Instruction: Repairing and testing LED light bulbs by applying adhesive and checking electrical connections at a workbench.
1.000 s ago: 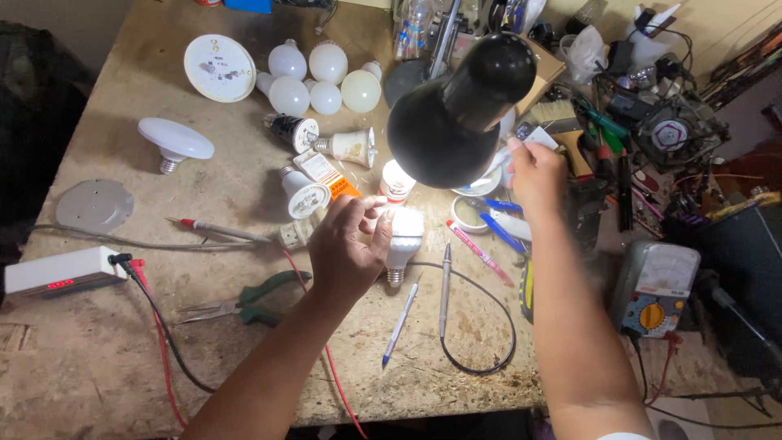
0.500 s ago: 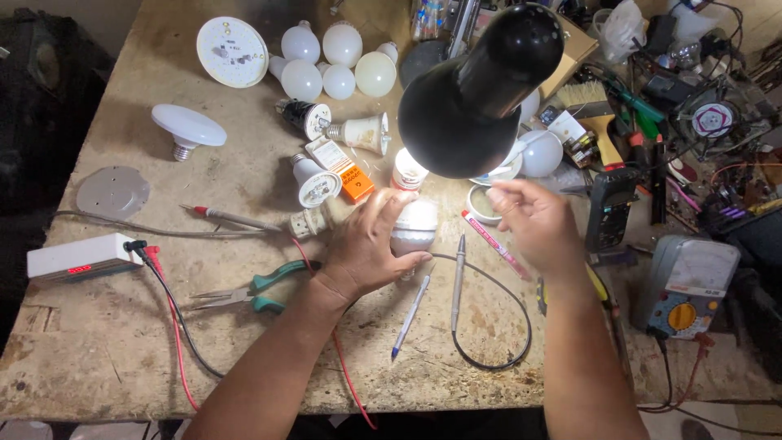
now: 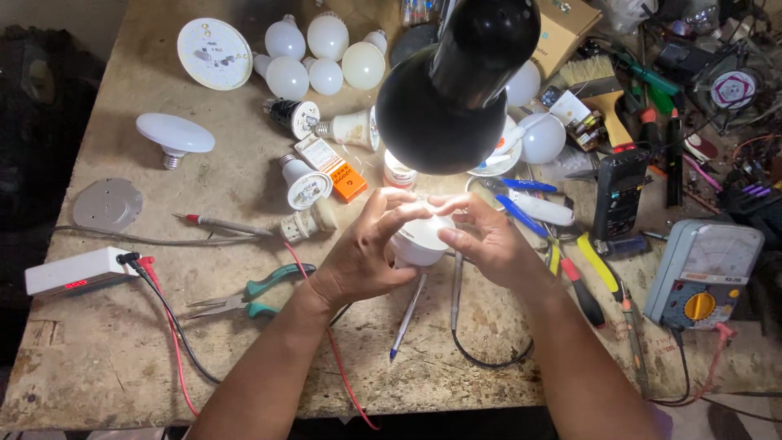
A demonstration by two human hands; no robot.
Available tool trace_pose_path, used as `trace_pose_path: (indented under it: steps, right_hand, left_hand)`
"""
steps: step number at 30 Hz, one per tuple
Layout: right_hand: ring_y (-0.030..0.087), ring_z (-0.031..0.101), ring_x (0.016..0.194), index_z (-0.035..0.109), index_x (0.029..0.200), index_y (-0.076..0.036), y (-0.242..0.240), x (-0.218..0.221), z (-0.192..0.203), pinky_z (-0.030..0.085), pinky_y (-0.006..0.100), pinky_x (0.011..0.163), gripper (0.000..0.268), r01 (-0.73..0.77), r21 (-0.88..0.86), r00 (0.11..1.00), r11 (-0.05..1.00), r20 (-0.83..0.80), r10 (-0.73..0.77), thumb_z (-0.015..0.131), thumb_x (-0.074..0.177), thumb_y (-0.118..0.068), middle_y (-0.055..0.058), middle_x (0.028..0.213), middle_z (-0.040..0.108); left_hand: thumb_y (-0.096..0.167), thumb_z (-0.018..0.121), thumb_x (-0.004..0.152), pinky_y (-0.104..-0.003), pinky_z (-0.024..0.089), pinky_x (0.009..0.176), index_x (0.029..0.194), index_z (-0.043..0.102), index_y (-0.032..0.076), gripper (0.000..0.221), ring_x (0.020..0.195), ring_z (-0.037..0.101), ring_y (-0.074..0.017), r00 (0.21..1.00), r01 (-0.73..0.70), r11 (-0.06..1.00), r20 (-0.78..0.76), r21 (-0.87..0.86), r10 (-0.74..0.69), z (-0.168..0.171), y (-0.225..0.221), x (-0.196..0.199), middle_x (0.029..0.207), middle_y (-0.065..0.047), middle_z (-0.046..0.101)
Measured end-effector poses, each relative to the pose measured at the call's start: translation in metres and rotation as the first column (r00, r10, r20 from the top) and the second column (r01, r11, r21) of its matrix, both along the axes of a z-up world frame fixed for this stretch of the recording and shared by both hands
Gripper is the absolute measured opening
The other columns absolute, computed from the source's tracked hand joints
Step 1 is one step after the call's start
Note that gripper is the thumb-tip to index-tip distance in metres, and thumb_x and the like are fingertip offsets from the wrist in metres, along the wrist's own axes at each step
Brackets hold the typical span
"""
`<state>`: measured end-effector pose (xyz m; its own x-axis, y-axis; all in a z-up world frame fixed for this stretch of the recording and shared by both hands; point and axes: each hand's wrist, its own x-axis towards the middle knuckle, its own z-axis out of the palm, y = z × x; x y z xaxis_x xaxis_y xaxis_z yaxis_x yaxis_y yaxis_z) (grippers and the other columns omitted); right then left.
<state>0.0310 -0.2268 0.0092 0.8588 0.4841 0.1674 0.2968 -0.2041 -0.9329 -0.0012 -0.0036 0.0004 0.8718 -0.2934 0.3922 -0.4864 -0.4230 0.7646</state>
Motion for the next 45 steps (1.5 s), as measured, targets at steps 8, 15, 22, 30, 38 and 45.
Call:
trace_pose_path:
  steps: [8, 15, 22, 30, 38, 45]
  right_hand:
    - [0.031, 0.061, 0.119, 0.050, 0.114, -0.007, -0.011, 0.007, -0.006, 0.047, 0.053, 0.104, 0.040, -0.062, 0.025, 0.990, 0.998, -0.124, 0.065, 0.078, 0.090, -0.021, 0.025, 0.133, 0.064]
    - [0.026, 0.059, 0.114, 0.055, 0.124, -0.002, -0.025, 0.015, -0.018, 0.045, 0.045, 0.108, 0.057, -0.022, 0.043, 0.996, 0.999, -0.090, 0.026, 0.087, 0.081, -0.020, 0.017, 0.115, 0.064]
    - [0.024, 0.060, 0.115, 0.057, 0.141, -0.006, -0.034, 0.011, 0.003, 0.047, 0.046, 0.106, 0.081, -0.060, -0.118, 0.991, 0.991, -0.126, 0.045, 0.092, 0.069, -0.014, 0.019, 0.121, 0.069]
    - [0.028, 0.068, 0.108, 0.048, 0.151, -0.002, -0.036, 0.030, -0.021, 0.059, 0.043, 0.090, 0.088, 0.168, 0.164, 0.926, 0.972, -0.364, -0.099, 0.079, 0.069, 0.008, 0.022, 0.128, 0.065]
    - [0.024, 0.066, 0.113, 0.052, 0.148, -0.004, -0.024, 0.022, -0.009, 0.059, 0.042, 0.093, 0.081, 0.165, 0.253, 0.911, 0.953, -0.409, -0.049, 0.078, 0.071, 0.003, 0.018, 0.129, 0.065]
    - [0.020, 0.064, 0.113, 0.053, 0.144, -0.002, -0.021, 0.019, -0.017, 0.061, 0.039, 0.090, 0.083, 0.061, 0.217, 0.964, 0.974, -0.267, -0.001, 0.084, 0.067, 0.005, 0.018, 0.127, 0.065]
  left_hand:
    - [0.009, 0.082, 0.065, -0.058, 0.048, 0.108, 0.139, 0.045, 0.004, 0.083, 0.119, 0.059, -0.0538, 1.000, 0.000, 0.996, 0.021, -0.088, 0.002, 0.008, -0.009, -0.006, 0.124, -0.029, 0.049]
    - [0.022, 0.086, 0.069, -0.045, 0.060, 0.084, 0.125, 0.051, 0.010, 0.067, 0.092, 0.071, -0.0338, 0.980, -0.038, 0.991, -0.187, 0.125, 0.061, -0.027, -0.005, 0.003, 0.090, -0.010, 0.070]
    - [0.021, 0.088, 0.067, -0.044, 0.059, 0.079, 0.126, 0.053, 0.010, 0.069, 0.087, 0.071, -0.0300, 0.994, -0.108, 0.976, 0.048, 0.189, 0.101, -0.022, 0.000, 0.000, 0.086, -0.008, 0.074]
    - [0.050, 0.098, 0.049, -0.052, 0.054, 0.082, 0.101, 0.062, 0.015, 0.072, 0.105, 0.059, -0.0363, 0.931, -0.364, 0.760, 0.186, 0.538, 0.314, 0.009, 0.077, -0.001, 0.103, -0.007, 0.059]
    - [0.023, 0.086, 0.069, -0.045, 0.059, 0.079, 0.101, 0.067, 0.025, 0.038, 0.095, 0.069, -0.0252, 0.860, -0.383, 0.546, 0.071, 0.745, 0.506, -0.032, 0.093, 0.009, 0.092, 0.003, 0.065]
    - [0.017, 0.080, 0.071, -0.046, 0.060, 0.085, 0.103, 0.071, 0.022, 0.034, 0.099, 0.071, -0.0313, 0.940, -0.314, 0.780, 0.063, 0.542, 0.335, -0.014, 0.058, 0.008, 0.098, -0.004, 0.070]
